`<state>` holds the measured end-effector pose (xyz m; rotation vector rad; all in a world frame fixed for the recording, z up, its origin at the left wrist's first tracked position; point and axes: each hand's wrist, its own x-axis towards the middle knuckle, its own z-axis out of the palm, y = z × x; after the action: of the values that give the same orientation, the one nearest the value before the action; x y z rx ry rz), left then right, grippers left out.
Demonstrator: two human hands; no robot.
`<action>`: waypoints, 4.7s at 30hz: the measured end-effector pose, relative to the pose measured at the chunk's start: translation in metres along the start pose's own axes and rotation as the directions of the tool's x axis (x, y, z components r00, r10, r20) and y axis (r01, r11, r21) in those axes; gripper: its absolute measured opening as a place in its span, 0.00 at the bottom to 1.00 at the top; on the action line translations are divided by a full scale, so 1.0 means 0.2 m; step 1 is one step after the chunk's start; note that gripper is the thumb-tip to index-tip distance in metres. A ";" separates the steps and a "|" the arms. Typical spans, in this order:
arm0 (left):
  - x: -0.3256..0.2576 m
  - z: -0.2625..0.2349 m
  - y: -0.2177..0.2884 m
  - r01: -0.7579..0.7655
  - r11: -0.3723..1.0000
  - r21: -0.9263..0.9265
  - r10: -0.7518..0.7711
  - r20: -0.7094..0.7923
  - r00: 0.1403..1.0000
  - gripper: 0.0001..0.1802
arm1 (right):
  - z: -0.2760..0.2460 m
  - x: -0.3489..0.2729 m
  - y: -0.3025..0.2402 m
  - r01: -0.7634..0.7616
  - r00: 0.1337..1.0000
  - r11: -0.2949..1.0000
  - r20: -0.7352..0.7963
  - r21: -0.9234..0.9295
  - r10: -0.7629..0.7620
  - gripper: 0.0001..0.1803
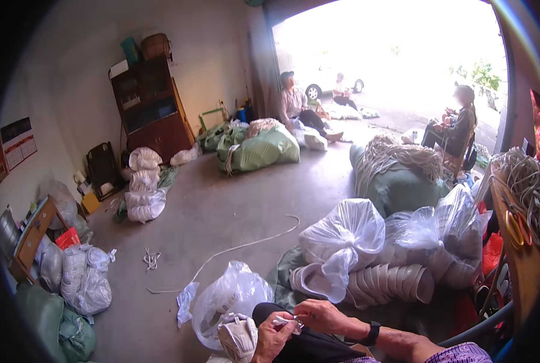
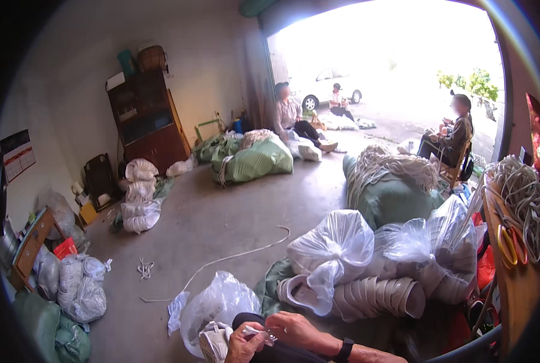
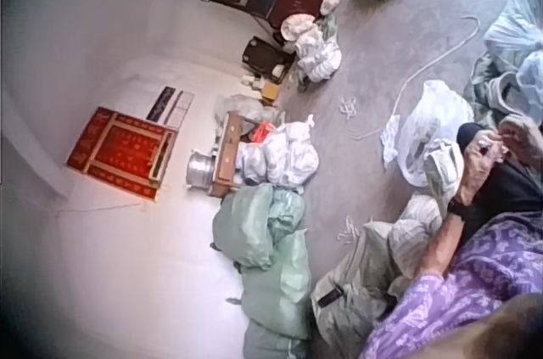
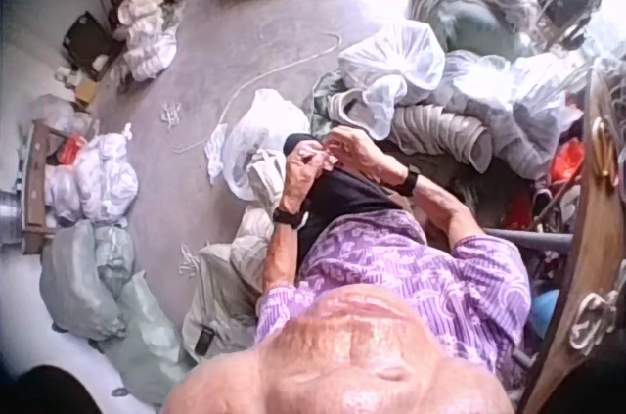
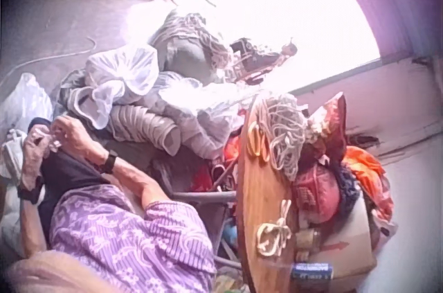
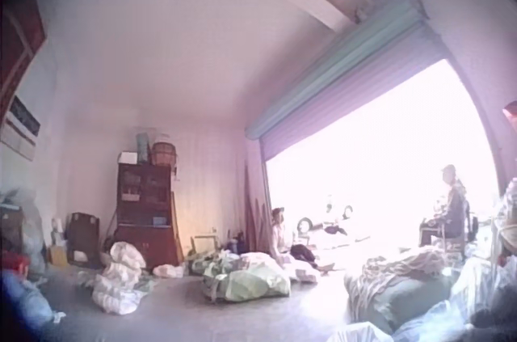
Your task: The person is threading laces into a white sneaker and kemudian bundling excess laces.
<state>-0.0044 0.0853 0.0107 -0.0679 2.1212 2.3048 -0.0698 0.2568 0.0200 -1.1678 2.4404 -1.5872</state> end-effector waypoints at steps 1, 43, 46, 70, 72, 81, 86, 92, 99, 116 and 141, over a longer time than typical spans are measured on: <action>-0.01 0.05 0.03 -0.059 0.989 -0.133 0.057 -0.016 0.998 0.06 | 0.01 0.00 0.02 -0.019 1.000 1.000 0.019 -0.011 0.020 0.09; -0.07 0.08 -0.17 0.095 0.994 -0.055 -0.106 -0.242 0.965 0.05 | 0.03 -0.03 -0.03 -0.174 0.981 0.980 0.099 0.093 0.165 0.06; -0.11 0.09 -0.16 0.148 0.988 -0.040 -0.153 -0.189 0.970 0.06 | 0.04 -0.08 0.01 -0.194 0.977 0.972 0.113 0.134 0.179 0.07; -0.28 0.07 -0.09 0.084 0.988 -0.127 -0.111 -0.224 0.968 0.03 | 0.15 -0.12 -0.08 -0.083 0.986 0.996 0.147 0.043 0.076 0.06; -0.27 0.08 -0.05 0.063 0.973 -0.222 -0.117 -0.238 0.964 0.02 | 0.12 -0.12 -0.09 -0.099 0.983 0.993 0.158 0.059 0.088 0.07; -0.29 0.13 -0.02 0.014 0.981 -0.194 -0.071 -0.290 0.954 0.02 | 0.05 -0.16 -0.20 -0.214 0.967 0.967 0.173 0.139 0.189 0.10; -0.26 0.10 0.03 0.023 0.993 -0.116 -0.044 -0.181 0.983 0.03 | 0.02 -0.12 -0.17 -0.047 0.989 0.996 0.146 0.080 0.035 0.10; -0.27 0.06 0.04 -0.034 0.966 0.258 0.051 -0.061 0.997 0.09 | 0.07 -0.14 -0.10 0.006 0.978 0.999 0.209 -0.050 0.005 0.09; -0.27 0.08 -0.01 0.015 0.972 0.233 -0.012 -0.015 1.000 0.10 | 0.06 -0.18 -0.18 -0.011 0.999 1.000 0.034 -0.028 0.012 0.04; -0.27 0.07 0.07 0.147 0.985 0.091 -0.158 0.134 0.978 0.08 | 0.02 -0.21 -0.20 -0.066 0.985 0.998 0.159 0.024 0.062 0.06; -0.26 0.06 -0.01 0.072 0.995 0.070 -0.080 0.120 0.990 0.08 | -0.06 -0.16 -0.27 -0.181 0.945 0.983 0.281 0.022 0.168 0.04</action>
<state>0.0467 0.0996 0.0108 -0.0065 2.0940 2.1374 -0.0197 0.2737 0.0550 -1.0514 2.2435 -1.3236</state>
